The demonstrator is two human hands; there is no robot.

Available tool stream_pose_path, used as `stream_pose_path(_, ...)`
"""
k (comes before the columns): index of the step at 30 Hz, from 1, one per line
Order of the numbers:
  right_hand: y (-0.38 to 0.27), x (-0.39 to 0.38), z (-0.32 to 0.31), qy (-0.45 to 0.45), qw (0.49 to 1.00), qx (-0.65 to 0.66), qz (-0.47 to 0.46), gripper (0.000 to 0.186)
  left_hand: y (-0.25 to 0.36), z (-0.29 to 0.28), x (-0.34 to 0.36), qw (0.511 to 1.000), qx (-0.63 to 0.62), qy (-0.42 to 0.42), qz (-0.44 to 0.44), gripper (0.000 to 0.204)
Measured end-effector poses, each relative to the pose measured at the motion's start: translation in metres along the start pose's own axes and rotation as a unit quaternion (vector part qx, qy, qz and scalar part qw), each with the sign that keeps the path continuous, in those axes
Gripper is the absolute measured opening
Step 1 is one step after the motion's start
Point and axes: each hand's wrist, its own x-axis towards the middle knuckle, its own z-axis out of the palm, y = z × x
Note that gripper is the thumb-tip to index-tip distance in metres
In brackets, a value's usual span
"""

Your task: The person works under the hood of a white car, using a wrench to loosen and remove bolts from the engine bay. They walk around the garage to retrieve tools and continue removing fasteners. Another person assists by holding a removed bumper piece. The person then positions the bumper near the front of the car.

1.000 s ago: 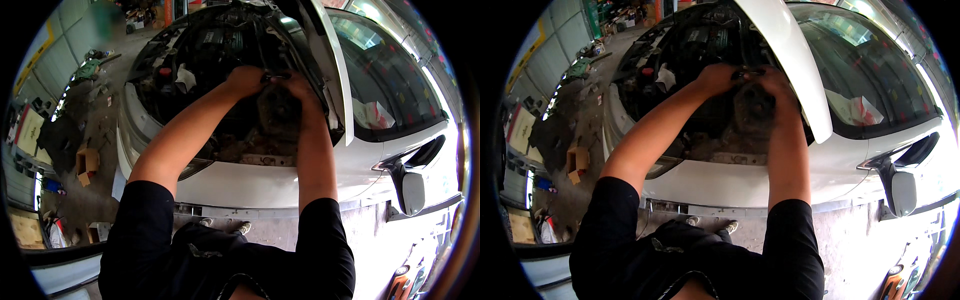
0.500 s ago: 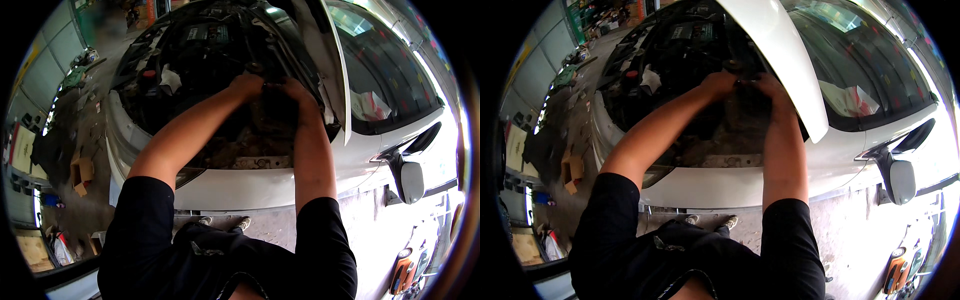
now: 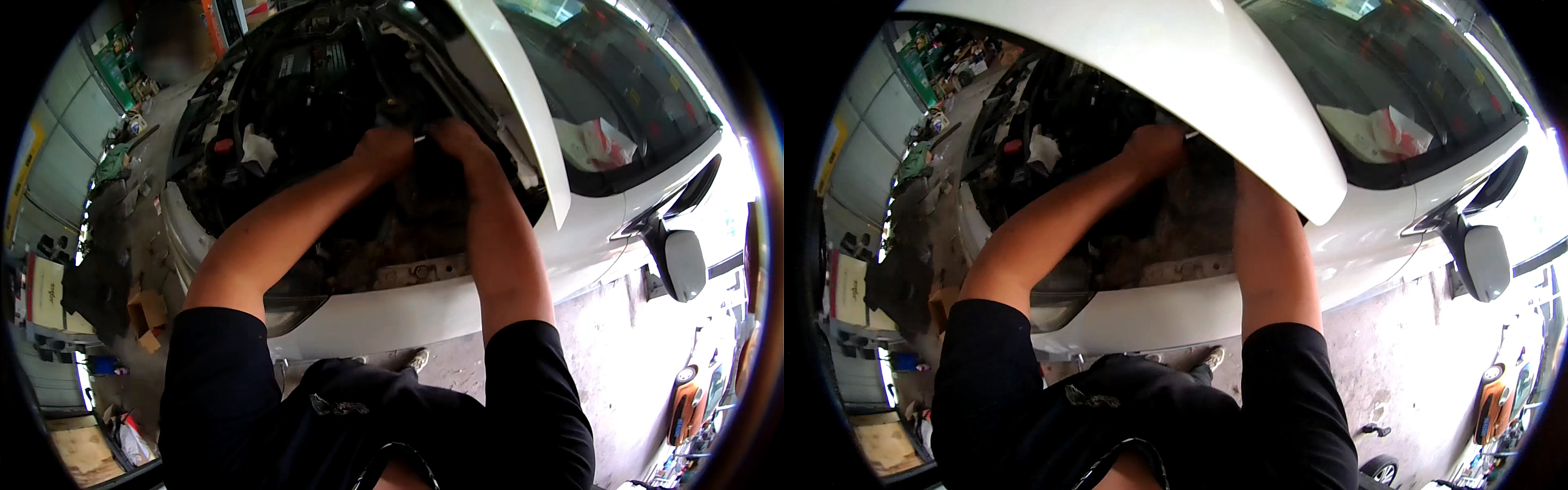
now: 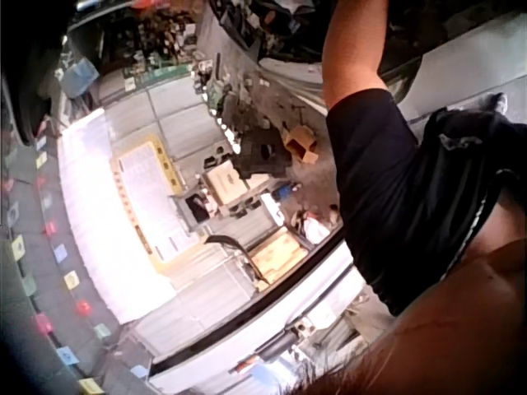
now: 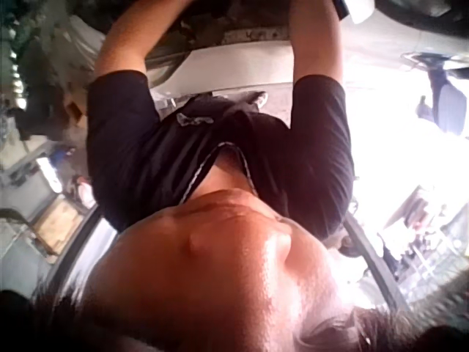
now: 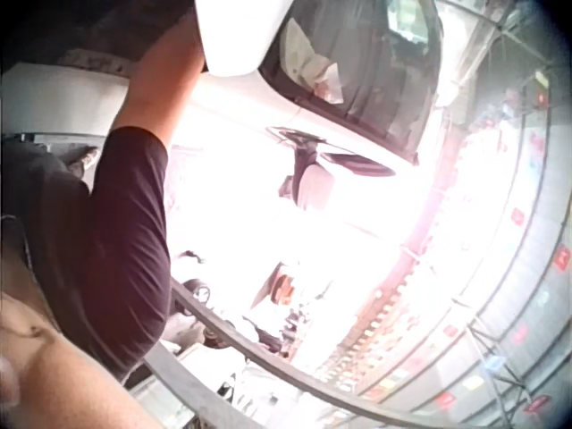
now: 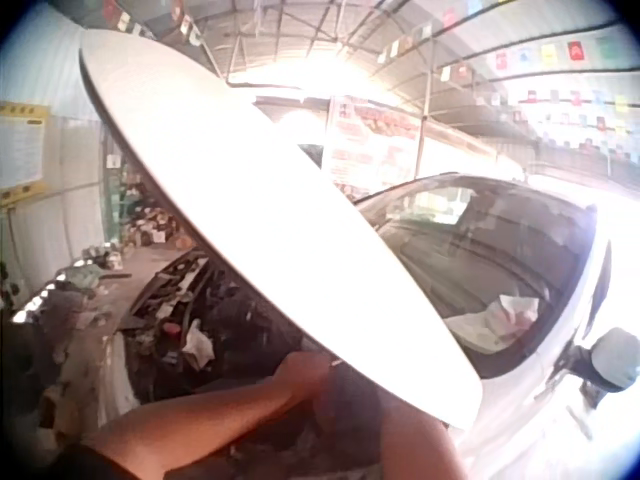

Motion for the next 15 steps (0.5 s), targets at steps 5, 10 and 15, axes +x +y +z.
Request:
stream_pose_path(5, -0.007, 0.015, 0.022, -0.002, 0.989, -0.132, -0.069, 0.025, -0.016, 0.003, 0.001, 0.999, 0.024, -0.029, 0.038, 0.029)
stream_pose_path(10, -0.006, 0.017, 0.003, -0.045, 0.991, -0.116, -0.057, 0.044, -0.014, 0.018, 0.013, 0.999, -0.015, 0.036, 0.004, 0.028)
stream_pose_path(15, 0.022, 0.016, 0.006, 0.158, 0.98, -0.119, -0.011, 0.027, 0.011, 0.003, 0.005, 0.998, -0.042, 0.036, -0.023, 0.035)
